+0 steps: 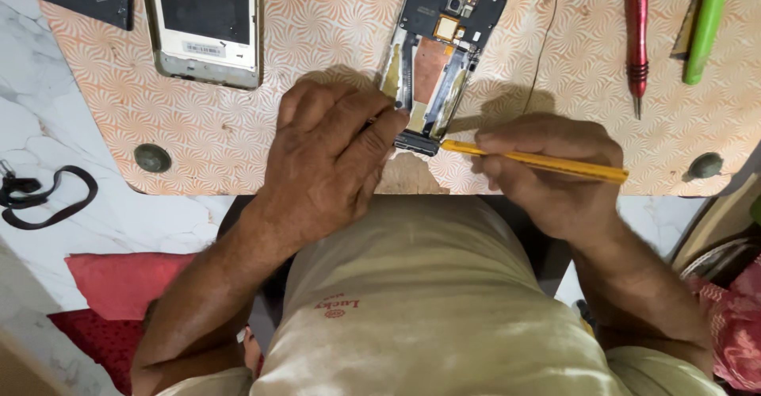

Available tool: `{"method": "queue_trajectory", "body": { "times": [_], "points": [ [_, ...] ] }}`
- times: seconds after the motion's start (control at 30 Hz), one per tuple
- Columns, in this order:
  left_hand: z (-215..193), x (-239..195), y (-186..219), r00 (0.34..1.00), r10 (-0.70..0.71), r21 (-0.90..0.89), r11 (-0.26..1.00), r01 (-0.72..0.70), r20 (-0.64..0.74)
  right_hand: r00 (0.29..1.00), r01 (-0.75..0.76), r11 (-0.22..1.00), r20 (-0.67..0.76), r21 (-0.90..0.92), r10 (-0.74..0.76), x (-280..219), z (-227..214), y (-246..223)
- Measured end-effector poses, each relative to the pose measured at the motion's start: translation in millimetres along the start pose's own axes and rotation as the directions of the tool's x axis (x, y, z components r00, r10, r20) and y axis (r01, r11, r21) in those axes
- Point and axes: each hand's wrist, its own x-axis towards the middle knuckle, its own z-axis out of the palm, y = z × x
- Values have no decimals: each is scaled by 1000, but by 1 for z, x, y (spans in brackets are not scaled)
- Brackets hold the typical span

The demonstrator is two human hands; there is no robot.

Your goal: The person disassembles a smartphone using a screwdriver and a utility knife. They remove the back cover, unscrew internal components, and carefully pry out parts from the phone's frame.

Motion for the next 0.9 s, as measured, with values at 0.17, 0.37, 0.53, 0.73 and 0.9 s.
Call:
{"method": "queue_trajectory", "body": {
  "times": [0.17,0.37,0.53,0.73,0.9],
  "points": [
    [-1,2,1,1000,-2,-10,1000,2,12,999,45,998,1,-42,-45,2,4,0],
    [-3,3,1,999,-8,-15,1000,9,34,1000,-11,999,25,-49,12,7,3,-4],
    [-2,3,2,999,-8,10,1000,8,50,998,-46,999,31,-7,47,7,3,-6],
    [0,2,3,998,-21,35,999,18,66,994,-110,992,33,68,108,8,2,-4],
    [2,1,4,998,-4,67,998,0,59,968,-253,958,37,134,250,12,2,-5]
  ]
}}
